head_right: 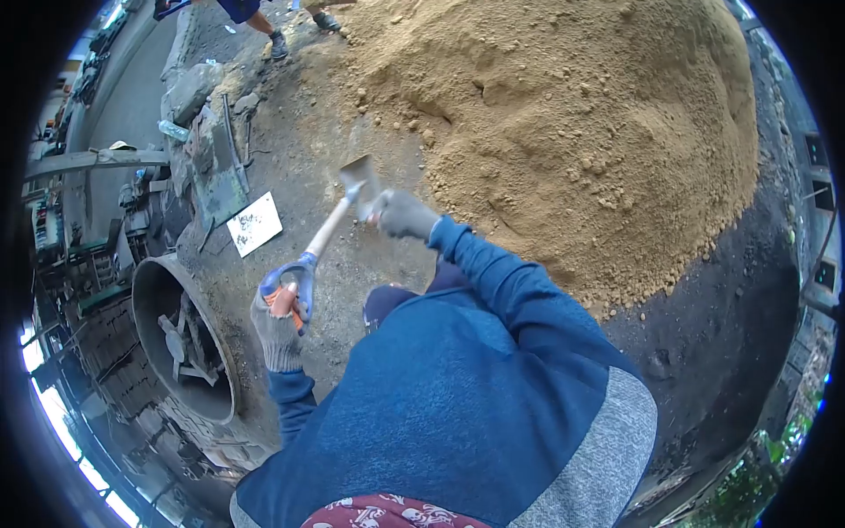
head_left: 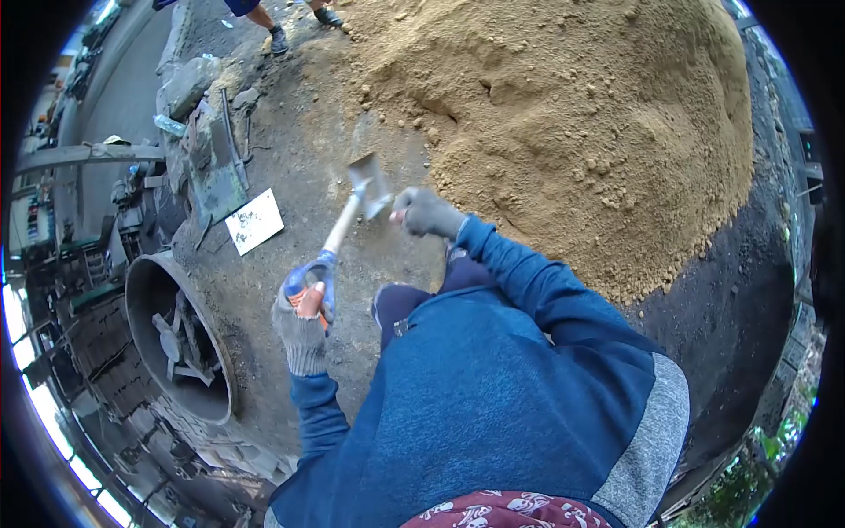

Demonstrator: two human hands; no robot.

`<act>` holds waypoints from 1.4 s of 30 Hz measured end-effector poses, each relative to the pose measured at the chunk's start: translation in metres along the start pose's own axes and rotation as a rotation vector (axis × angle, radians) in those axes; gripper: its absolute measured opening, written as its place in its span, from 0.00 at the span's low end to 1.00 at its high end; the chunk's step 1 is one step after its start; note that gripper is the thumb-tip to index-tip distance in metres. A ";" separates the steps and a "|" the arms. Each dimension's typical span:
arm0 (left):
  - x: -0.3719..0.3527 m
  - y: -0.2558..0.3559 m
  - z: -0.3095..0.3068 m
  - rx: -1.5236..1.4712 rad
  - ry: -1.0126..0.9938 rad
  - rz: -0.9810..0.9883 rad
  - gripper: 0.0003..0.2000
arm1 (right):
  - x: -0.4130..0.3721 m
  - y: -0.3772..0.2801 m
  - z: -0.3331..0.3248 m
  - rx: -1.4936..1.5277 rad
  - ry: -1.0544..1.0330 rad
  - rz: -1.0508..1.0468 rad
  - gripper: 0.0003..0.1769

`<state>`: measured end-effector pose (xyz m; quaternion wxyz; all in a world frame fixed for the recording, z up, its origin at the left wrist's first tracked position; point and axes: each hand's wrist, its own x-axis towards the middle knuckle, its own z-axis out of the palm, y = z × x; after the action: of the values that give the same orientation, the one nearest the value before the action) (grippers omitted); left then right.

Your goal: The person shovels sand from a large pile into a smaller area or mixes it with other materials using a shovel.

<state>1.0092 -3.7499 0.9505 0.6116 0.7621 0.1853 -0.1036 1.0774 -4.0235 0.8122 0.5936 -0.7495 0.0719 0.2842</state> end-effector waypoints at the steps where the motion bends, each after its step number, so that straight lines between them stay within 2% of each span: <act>1: 0.004 0.010 0.010 -0.023 0.020 -0.022 0.10 | 0.009 0.011 -0.022 -0.042 0.075 0.006 0.05; 2: 0.014 -0.003 0.008 0.036 0.061 0.015 0.10 | 0.034 0.051 -0.047 -0.241 0.079 -0.204 0.05; 4: 0.044 -0.043 -0.004 0.146 0.143 0.097 0.08 | 0.045 0.089 -0.096 -0.833 0.130 -0.381 0.05; 5: 0.050 -0.040 -0.007 0.229 0.159 0.043 0.07 | 0.037 0.088 -0.119 -1.227 0.176 -0.335 0.06; 6: 0.061 -0.044 -0.014 0.301 0.153 0.097 0.06 | 0.036 0.125 -0.134 -1.204 0.267 -0.254 0.06; 8: 0.086 -0.062 -0.027 0.436 0.144 0.209 0.05 | 0.020 0.168 -0.157 -1.258 0.260 0.028 0.06; 10: 0.108 -0.036 -0.033 0.127 0.196 0.008 0.05 | 0.000 0.228 -0.165 -1.246 0.241 0.254 0.08; 11: 0.121 -0.022 -0.036 -0.026 0.217 -0.095 0.06 | -0.011 0.238 -0.157 -1.236 0.230 0.371 0.09; 13: 0.156 -0.013 -0.055 -0.065 0.167 -0.061 0.06 | -0.043 0.222 -0.139 -1.205 0.013 0.533 0.10; 15: 0.195 -0.007 -0.078 -0.041 0.115 -0.061 0.07 | -0.061 0.237 -0.114 -1.241 0.155 0.451 0.11; 18: 0.235 0.002 -0.096 0.066 0.058 -0.094 0.09 | -0.070 0.239 -0.084 -1.195 0.170 0.498 0.13; 21: 0.253 0.022 -0.112 0.090 0.047 -0.098 0.11 | -0.050 0.265 -0.077 -1.169 0.168 0.414 0.15; 24: 0.259 0.019 -0.132 0.030 0.098 -0.079 0.11 | -0.017 0.245 -0.078 -1.109 0.162 0.482 0.15; 25: 0.271 0.002 -0.152 0.001 0.039 -0.033 0.10 | -0.005 0.243 -0.082 -1.179 0.116 0.415 0.15; 28: 0.264 0.023 -0.156 0.096 0.155 -0.130 0.09 | 0.034 0.208 -0.099 -1.293 0.190 0.244 0.16; 30: 0.269 0.022 -0.161 0.089 0.146 -0.136 0.10 | 0.055 0.167 -0.110 -1.210 0.313 0.136 0.17; 32: 0.271 0.028 -0.162 0.071 0.157 -0.123 0.11 | 0.075 0.120 -0.107 -0.248 0.475 0.428 0.19; 34: 0.275 0.017 -0.175 0.126 0.144 -0.135 0.12 | 0.103 0.131 -0.114 0.041 0.454 0.462 0.20; 35: 0.272 0.018 -0.177 0.145 0.141 -0.146 0.13 | 0.113 0.133 -0.113 -0.152 0.378 0.376 0.19; 36: 0.272 0.018 -0.177 0.162 0.134 -0.154 0.13 | 0.111 0.138 -0.113 -0.001 0.398 0.485 0.15; 37: 0.273 0.018 -0.176 0.137 0.128 -0.149 0.13 | 0.103 0.105 -0.107 0.147 0.433 0.593 0.11; 40: 0.272 0.018 -0.178 0.089 0.132 -0.147 0.14 | 0.098 0.155 -0.109 -1.178 0.317 0.013 0.15; 42: 0.276 0.022 -0.180 0.104 0.139 -0.146 0.14 | 0.082 0.172 -0.095 -1.244 0.315 0.017 0.17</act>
<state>1.2571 -3.5366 0.9052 0.5476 0.7827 0.2767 -0.1045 1.1008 -4.1425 0.6373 0.0280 -0.9859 -0.0142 0.1641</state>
